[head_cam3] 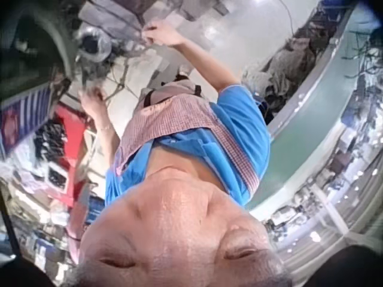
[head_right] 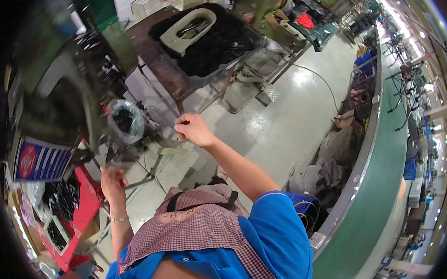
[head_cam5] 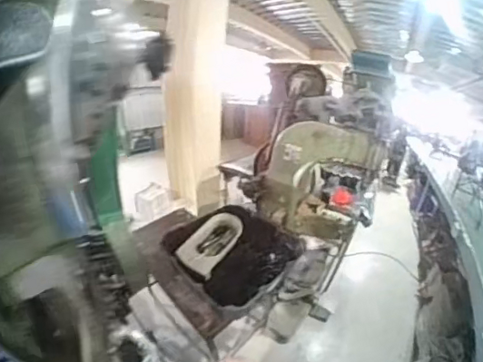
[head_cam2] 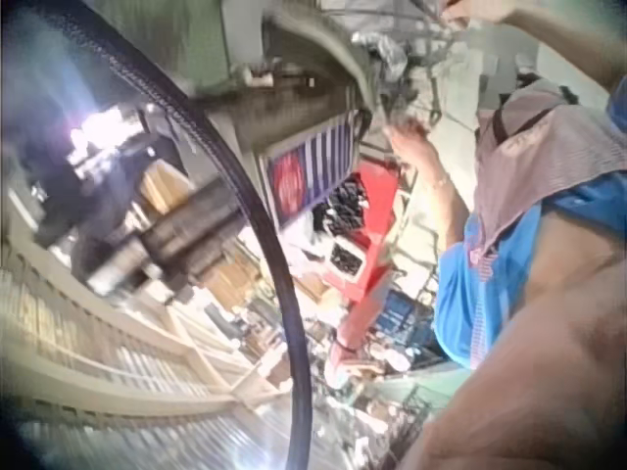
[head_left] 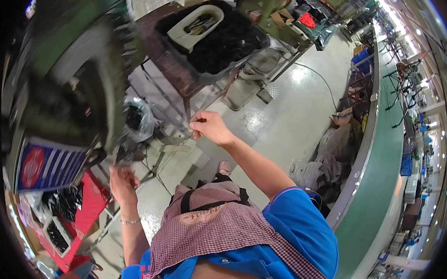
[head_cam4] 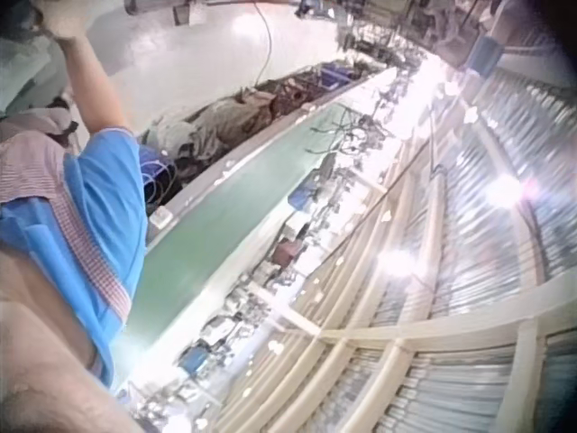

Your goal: The person repeatedly picks up bicycle frames from a conveyor belt, positions them under a press machine, and attaches small black plastic parts to the frame joints. The person then removes the frames and places them back on the belt, repeating the process for several units.

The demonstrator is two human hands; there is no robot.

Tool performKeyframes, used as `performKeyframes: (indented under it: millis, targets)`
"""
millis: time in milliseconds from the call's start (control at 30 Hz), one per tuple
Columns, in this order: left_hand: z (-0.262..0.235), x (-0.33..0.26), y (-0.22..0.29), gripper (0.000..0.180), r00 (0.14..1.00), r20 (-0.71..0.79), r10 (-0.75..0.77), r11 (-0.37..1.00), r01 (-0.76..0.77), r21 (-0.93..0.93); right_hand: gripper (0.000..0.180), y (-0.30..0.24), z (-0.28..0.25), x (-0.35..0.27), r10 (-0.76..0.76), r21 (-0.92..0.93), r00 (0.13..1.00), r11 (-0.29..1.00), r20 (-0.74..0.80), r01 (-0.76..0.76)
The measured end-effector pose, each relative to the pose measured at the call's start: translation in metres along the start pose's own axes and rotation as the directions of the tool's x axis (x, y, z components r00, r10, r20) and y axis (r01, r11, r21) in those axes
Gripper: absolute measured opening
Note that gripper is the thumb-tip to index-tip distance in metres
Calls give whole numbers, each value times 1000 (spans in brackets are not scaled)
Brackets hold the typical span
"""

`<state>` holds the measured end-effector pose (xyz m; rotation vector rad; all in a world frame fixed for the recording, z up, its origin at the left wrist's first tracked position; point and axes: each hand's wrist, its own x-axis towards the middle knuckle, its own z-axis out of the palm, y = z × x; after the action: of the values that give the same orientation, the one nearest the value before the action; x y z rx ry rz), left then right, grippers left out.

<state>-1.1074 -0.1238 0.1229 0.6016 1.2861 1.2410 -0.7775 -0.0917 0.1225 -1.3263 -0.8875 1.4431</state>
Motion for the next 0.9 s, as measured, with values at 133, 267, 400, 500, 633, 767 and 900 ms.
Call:
performKeyframes:
  millis: [133, 267, 400, 500, 633, 767, 900]
  targets:
    - [-17, 2, -65, 49, 981, -124, -147, 987, 154, 48, 7, 0, -70, -8, 51, 7, 998, 999, -45, -51]
    - [76, -4, -100, 36, 964, -107, -243, 928, 263, 263, 8, 16, -152, -21, 54, 173, 999, 984, -2, -53]
    - [218, 4, -102, 23, 946, 239, -219, 918, 118, 378, 10, 26, -219, -40, 152, 192, 987, 971, -44, -141]
    - [306, 29, -88, 21, 889, 445, -109, 852, -147, 502, 10, 19, -265, -52, 176, 218, 979, 964, -101, -151]
    - [400, 99, -77, 18, 859, 501, -106, 835, -197, 514, 10, 15, -316, -59, 195, 245, 962, 959, -189, -146]
    - [482, 181, -89, 18, 859, 512, -33, 742, -322, 588, 8, 13, -359, -65, 183, 289, 932, 953, -311, -91]
    - [537, 269, -133, 21, 781, 567, 261, 356, -624, 696, 9, 10, -415, -64, 158, 298, 890, 954, -428, -26]
